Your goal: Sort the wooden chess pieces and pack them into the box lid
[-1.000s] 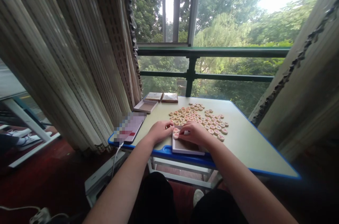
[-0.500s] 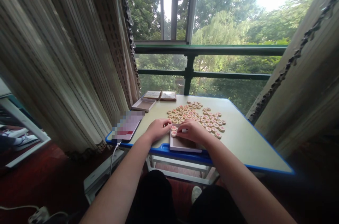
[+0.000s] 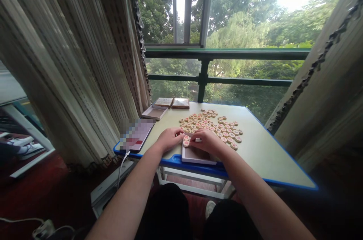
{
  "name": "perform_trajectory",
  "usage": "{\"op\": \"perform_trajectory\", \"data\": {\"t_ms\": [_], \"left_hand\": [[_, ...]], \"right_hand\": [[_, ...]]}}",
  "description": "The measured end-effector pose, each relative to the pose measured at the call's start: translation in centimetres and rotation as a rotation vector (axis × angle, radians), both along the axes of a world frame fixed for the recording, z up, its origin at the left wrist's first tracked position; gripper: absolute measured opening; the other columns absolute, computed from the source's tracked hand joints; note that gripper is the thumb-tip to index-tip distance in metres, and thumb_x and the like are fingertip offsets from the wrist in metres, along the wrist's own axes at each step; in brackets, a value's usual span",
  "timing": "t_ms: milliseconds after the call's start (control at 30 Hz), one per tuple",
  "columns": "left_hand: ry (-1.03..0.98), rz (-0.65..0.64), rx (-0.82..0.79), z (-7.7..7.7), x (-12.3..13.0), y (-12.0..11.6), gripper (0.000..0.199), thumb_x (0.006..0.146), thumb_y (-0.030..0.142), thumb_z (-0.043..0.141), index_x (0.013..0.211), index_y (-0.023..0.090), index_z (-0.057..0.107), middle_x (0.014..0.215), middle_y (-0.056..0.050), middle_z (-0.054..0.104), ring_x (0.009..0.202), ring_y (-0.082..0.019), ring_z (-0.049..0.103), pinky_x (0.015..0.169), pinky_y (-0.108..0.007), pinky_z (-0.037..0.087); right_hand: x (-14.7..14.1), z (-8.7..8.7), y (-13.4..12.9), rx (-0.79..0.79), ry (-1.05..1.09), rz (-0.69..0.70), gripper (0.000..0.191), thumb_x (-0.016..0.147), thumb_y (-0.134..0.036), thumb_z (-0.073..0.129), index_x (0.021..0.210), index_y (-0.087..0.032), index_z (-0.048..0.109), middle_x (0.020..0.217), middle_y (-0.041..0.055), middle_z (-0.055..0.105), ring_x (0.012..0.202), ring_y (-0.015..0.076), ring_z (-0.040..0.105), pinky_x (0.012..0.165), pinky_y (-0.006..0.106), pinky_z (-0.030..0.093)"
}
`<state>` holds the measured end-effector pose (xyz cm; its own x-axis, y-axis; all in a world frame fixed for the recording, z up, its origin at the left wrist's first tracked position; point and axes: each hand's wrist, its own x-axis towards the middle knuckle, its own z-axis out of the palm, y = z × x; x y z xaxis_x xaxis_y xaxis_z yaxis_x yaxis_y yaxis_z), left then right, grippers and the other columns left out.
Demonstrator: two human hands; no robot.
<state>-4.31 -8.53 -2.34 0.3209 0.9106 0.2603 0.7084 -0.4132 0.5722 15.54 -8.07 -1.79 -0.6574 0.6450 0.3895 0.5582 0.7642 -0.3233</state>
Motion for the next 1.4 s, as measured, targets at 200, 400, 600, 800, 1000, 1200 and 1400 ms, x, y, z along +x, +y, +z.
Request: {"op": "perform_trajectory", "data": {"t_ms": [200,400,600,800,1000,1200,1400], "left_hand": [[-0.01,-0.009,-0.012,0.2,0.0,-0.2,0.03,0.078,0.038,0.047,0.092,0.02,0.068,0.09,-0.002,0.07,0.081,-0.017,0.061,0.075,-0.024,0.044],[-0.028,-0.005,-0.022,0.2,0.0,-0.2,0.028,0.077,0.036,0.049,0.09,0.02,0.068,0.092,-0.002,0.069,0.084,-0.017,0.06,0.077,-0.025,0.044],[-0.063,0.012,-0.032,-0.1,0.0,0.1,0.028,0.076,0.036,0.05,0.088,0.019,0.069,0.091,-0.002,0.07,0.079,-0.017,0.061,0.075,-0.025,0.045],[-0.091,0.044,-0.05,-0.2,0.1,0.1,0.027,0.074,0.036,0.052,0.085,0.019,0.069,0.09,-0.002,0.07,0.081,-0.017,0.061,0.075,-0.025,0.045],[-0.077,0.036,-0.05,-0.1,0.0,0.1,0.027,0.074,0.037,0.051,0.085,0.02,0.069,0.089,-0.002,0.07,0.08,-0.017,0.061,0.075,-0.025,0.045],[-0.106,0.019,-0.048,-0.4,0.0,0.3,0.025,0.074,0.034,0.051,0.084,0.019,0.069,0.088,-0.002,0.07,0.081,-0.018,0.061,0.077,-0.026,0.045],[-0.127,0.01,-0.046,-0.6,0.0,0.4,0.023,0.073,0.028,0.05,0.084,0.02,0.068,0.087,-0.001,0.07,0.082,-0.017,0.062,0.078,-0.025,0.045]], "right_hand": [[0.3,0.4,0.1,0.055,0.087,-0.086,0.013,0.077,-0.028,0.06,0.072,-0.019,0.068,0.072,0.003,0.065,0.07,0.0135,0.055,0.068,0.025,0.042],[0.7,0.2,0.4,0.076,0.027,-0.233,0.008,0.075,-0.024,0.062,0.077,-0.02,0.068,0.078,0.0036,0.065,0.077,0.0159,0.056,0.072,0.027,0.042],[0.7,0.4,0.4,0.063,-0.002,-0.232,0.007,0.074,-0.02,0.061,0.074,-0.02,0.068,0.075,0.0029,0.065,0.077,0.0158,0.055,0.073,0.027,0.042],[0.9,0.3,0.4,0.05,0.034,-0.275,0.009,0.076,-0.021,0.06,0.08,-0.019,0.067,0.083,0.005,0.063,0.078,0.0161,0.056,0.072,0.028,0.043],[1.1,0.3,0.5,0.021,0.035,-0.251,0.011,0.076,-0.018,0.056,0.076,-0.019,0.067,0.081,0.005,0.062,0.079,0.0165,0.056,0.075,0.029,0.043],[1.2,0.3,0.6,-0.002,0.023,-0.249,0.012,0.075,-0.017,0.056,0.078,-0.019,0.067,0.083,0.0052,0.062,0.082,0.017,0.055,0.077,0.03,0.042],[1.4,0.3,0.5,-0.009,0.012,-0.247,0.013,0.074,-0.017,0.054,0.078,-0.019,0.067,0.082,0.0051,0.063,0.082,0.0175,0.055,0.076,0.03,0.042]]}}
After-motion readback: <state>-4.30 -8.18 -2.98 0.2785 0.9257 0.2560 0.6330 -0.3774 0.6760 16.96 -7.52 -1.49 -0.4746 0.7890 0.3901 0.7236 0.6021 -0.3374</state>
